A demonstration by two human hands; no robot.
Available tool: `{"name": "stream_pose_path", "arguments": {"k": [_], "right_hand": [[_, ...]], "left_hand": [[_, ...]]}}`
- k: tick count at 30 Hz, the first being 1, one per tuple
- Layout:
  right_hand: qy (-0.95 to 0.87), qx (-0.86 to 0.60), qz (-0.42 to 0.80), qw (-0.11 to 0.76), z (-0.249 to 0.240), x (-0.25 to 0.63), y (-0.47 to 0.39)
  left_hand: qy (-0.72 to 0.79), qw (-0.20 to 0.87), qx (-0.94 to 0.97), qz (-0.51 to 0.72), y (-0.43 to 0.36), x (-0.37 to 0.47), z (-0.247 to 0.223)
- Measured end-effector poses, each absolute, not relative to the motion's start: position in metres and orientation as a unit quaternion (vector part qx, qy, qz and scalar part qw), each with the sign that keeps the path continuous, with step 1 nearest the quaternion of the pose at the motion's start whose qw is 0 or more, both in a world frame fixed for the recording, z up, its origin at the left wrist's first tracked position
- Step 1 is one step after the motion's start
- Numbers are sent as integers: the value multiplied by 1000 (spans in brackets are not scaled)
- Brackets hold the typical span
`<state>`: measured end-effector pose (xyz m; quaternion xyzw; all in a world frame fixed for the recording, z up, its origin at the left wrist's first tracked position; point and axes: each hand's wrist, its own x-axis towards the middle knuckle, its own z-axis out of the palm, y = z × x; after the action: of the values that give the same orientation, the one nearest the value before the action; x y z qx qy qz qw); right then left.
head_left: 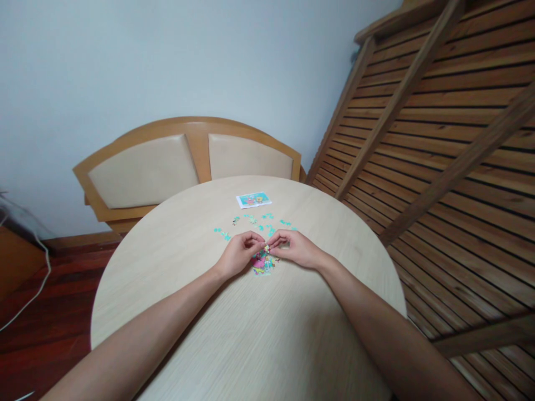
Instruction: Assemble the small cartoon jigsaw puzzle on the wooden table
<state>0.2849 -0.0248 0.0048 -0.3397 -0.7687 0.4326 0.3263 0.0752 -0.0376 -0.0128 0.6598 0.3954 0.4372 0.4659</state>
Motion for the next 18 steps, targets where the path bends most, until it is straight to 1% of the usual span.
{"name": "stream_pose_path", "arguments": {"k": [5, 12, 18], "right_hand": [[-781, -328, 423, 324, 10, 285, -26], [-777, -339, 406, 342, 10, 285, -25], [-769, -355, 434, 306, 8, 286, -24]], "left_hand": [[397, 472, 659, 431, -38, 74, -13], [392, 474, 672, 413, -38, 74, -17], [402, 461, 680, 404, -38, 75, -22]]}}
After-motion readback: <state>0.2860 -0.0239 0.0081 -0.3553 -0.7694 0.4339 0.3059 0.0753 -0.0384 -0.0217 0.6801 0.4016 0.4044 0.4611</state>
